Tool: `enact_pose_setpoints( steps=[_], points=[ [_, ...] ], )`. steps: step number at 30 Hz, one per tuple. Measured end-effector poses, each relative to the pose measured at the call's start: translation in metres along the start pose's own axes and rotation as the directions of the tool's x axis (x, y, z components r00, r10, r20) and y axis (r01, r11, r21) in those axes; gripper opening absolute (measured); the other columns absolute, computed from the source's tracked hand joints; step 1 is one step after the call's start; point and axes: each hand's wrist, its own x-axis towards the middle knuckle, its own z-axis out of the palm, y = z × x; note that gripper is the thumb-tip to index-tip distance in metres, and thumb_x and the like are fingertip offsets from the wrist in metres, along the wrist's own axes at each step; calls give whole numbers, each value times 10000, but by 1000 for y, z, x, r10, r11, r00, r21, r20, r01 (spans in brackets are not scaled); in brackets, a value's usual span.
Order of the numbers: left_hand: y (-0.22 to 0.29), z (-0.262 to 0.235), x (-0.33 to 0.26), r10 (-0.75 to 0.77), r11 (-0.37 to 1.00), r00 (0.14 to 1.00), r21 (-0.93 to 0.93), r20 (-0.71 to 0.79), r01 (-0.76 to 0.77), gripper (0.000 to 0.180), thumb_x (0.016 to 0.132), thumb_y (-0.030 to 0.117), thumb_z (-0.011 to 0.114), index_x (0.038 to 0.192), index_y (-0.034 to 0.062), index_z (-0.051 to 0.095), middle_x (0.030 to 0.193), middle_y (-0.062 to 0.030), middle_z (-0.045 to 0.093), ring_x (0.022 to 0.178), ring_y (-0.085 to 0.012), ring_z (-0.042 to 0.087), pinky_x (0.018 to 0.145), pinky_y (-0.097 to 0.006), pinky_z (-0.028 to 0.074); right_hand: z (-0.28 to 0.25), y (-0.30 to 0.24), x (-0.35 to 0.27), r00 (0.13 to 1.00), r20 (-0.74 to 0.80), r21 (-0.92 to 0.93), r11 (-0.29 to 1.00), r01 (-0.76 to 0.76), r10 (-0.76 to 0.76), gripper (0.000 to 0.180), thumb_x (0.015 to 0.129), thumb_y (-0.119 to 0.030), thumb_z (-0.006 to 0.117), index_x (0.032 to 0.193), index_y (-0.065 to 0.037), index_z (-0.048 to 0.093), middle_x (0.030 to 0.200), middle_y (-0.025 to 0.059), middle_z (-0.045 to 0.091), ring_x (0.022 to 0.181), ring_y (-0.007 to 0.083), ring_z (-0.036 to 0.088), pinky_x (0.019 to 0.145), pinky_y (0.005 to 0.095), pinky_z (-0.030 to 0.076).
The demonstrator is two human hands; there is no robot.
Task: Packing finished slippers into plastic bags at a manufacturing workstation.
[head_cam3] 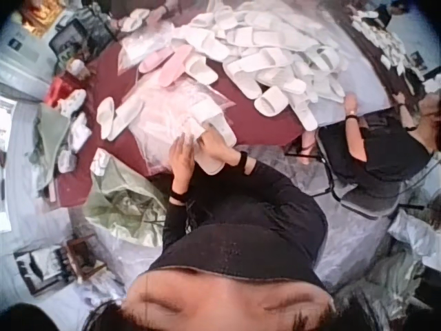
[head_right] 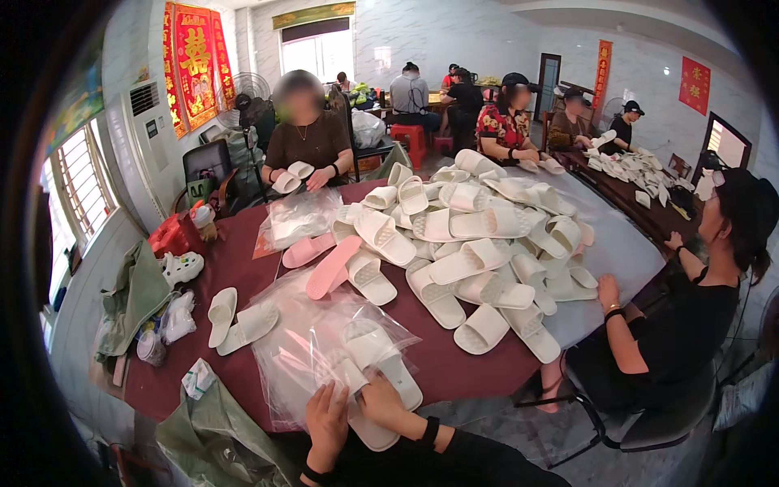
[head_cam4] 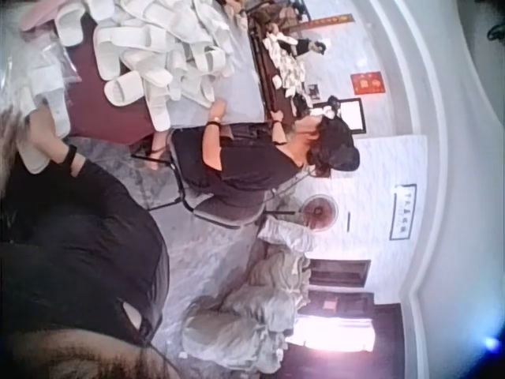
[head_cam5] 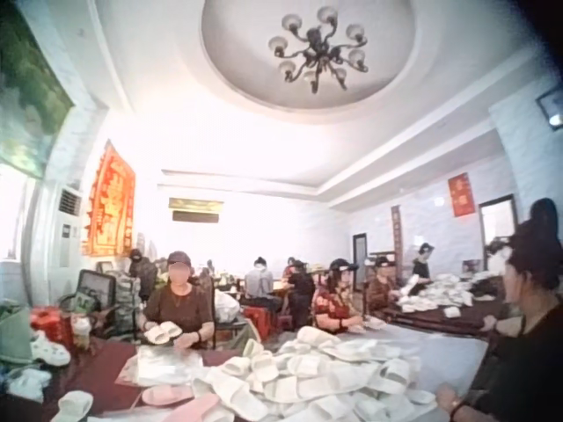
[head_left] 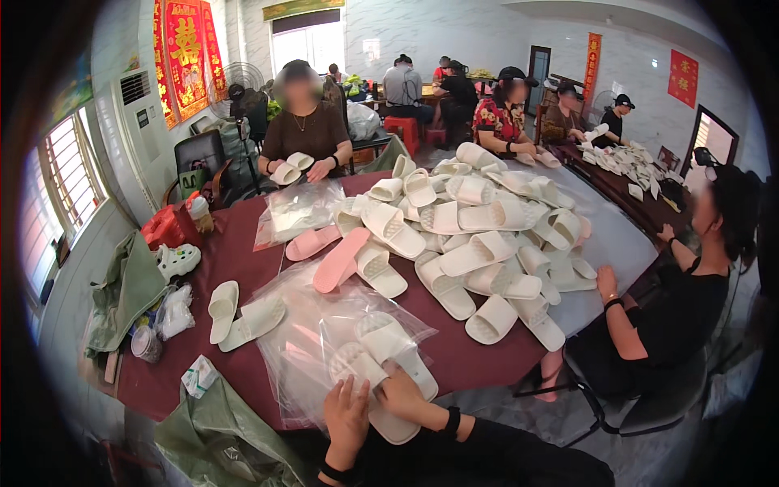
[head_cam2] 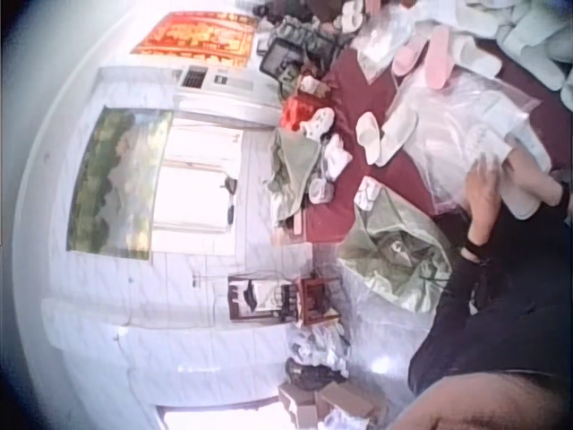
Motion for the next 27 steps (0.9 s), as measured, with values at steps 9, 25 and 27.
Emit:
enact_pose_setpoints(
  steps=[9,25,27],
  points=[
    [22,-5,12,5,997,998,-73,55,-1,431,788,89,599,1215,53,554,1227,-157,541,1154,-375,486,1003,-477,352,1,5,-6,990,107,-139,984,109,-94,325,742,-163,622,997,39,636,1243,282,500,1194,440,439,1017,455,358],
    [21,4,16,167,979,954,-152,248,-132,481,771,30,512,1251,40,528,1318,-145,504,1252,-385,420,1054,-514,292,57,34,-12,913,-19,-326,865,381,-408,592,845,-212,520,1336,68,343,1257,282,491,1196,430,444,1042,478,317],
    [23,0,12,173,978,948,-159,266,-134,486,762,24,516,1247,45,533,1317,-143,504,1257,-389,412,1056,-520,285,55,25,-5,831,-73,-391,782,484,-551,612,850,-217,516,1351,70,312,1223,279,516,1172,428,460,1027,496,321]
  ],
)
